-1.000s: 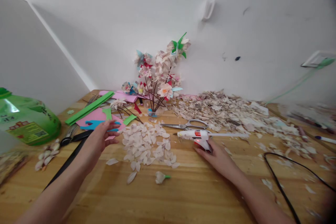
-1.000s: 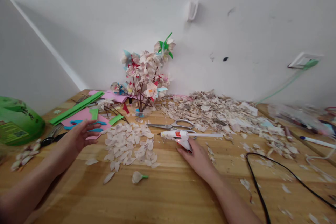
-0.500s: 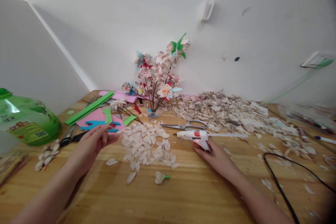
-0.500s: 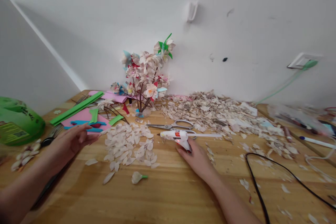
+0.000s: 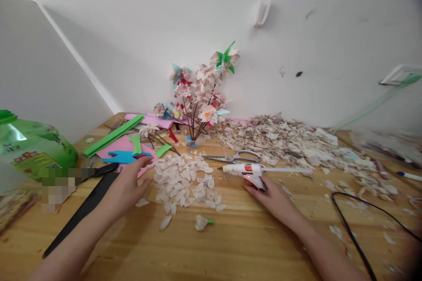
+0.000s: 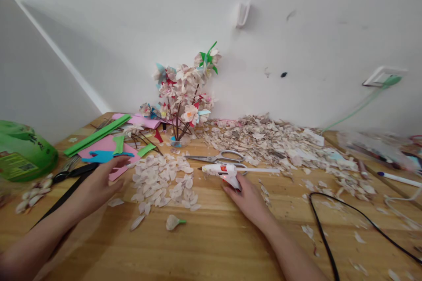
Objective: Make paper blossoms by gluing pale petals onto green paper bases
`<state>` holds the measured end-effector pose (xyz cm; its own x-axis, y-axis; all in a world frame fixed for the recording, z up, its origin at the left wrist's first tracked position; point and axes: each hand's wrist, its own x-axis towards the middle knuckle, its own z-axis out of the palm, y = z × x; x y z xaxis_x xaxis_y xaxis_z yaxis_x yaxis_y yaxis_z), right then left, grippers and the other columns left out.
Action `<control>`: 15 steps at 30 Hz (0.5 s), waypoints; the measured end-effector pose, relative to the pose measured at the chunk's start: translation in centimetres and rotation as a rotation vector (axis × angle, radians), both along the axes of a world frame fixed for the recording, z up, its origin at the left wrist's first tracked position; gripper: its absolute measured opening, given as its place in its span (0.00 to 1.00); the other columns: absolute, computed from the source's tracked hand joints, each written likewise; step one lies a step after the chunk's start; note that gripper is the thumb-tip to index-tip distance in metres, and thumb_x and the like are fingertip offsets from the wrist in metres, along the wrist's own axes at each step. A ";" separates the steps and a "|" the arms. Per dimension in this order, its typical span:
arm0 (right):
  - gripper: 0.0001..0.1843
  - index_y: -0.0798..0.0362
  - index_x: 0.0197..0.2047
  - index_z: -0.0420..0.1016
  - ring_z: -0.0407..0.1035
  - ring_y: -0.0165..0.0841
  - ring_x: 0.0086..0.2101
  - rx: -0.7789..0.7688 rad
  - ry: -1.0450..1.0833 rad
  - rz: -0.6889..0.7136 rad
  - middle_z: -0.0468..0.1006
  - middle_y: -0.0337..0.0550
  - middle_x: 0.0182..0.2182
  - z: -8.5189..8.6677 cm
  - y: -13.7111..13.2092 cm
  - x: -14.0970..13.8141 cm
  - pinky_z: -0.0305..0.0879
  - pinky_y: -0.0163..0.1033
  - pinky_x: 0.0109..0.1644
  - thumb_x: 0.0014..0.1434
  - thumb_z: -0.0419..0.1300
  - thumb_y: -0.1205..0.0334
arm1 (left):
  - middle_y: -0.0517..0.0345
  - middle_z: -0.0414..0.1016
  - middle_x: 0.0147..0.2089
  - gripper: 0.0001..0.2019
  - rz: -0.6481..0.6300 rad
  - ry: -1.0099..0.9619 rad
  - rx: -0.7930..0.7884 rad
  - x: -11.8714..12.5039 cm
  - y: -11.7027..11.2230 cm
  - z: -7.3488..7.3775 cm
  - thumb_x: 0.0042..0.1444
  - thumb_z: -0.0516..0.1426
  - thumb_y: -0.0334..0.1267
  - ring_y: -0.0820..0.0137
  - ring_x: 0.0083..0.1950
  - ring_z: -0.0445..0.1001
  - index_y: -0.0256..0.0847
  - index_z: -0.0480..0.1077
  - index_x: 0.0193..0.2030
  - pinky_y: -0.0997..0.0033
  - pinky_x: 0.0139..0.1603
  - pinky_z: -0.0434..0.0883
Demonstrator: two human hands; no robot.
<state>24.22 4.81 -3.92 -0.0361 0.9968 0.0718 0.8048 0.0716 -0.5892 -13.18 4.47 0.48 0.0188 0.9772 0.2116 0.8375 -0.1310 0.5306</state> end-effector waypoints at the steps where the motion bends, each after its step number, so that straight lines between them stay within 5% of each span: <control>1: 0.19 0.52 0.39 0.70 0.71 0.42 0.34 -0.003 -0.003 -0.003 0.77 0.46 0.34 0.0 0.0 0.0 0.65 0.41 0.36 0.50 0.52 0.49 | 0.47 0.68 0.53 0.22 -0.006 0.008 -0.003 0.2 -0.2 0.1 0.47 0.50 0.36 0.57 0.54 0.66 0.41 0.61 0.51 0.53 0.53 0.62; 9: 0.20 0.53 0.39 0.70 0.71 0.42 0.32 0.008 -0.034 -0.018 0.78 0.47 0.33 0.4 -0.1 -0.2 0.64 0.40 0.32 0.50 0.52 0.48 | 0.57 0.70 0.49 0.30 -0.376 -0.068 -0.304 1.9 -3.1 0.6 0.51 0.52 0.37 0.66 0.46 0.70 0.55 0.49 0.61 0.66 0.47 0.67; 15: 0.20 0.53 0.41 0.69 0.71 0.42 0.34 0.011 -0.043 -0.006 0.77 0.47 0.35 0.3 -0.1 -0.1 0.64 0.40 0.34 0.50 0.51 0.49 | 0.54 0.70 0.44 0.31 -0.333 0.076 -0.172 2.6 -3.1 -1.6 0.49 0.47 0.27 0.65 0.41 0.71 0.52 0.49 0.61 0.65 0.42 0.67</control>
<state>24.10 4.70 -3.58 -0.0337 0.9961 0.0815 0.8296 0.0733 -0.5536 -10.58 1.39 -1.17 0.3508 0.9360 0.0303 0.8021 -0.3170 0.5062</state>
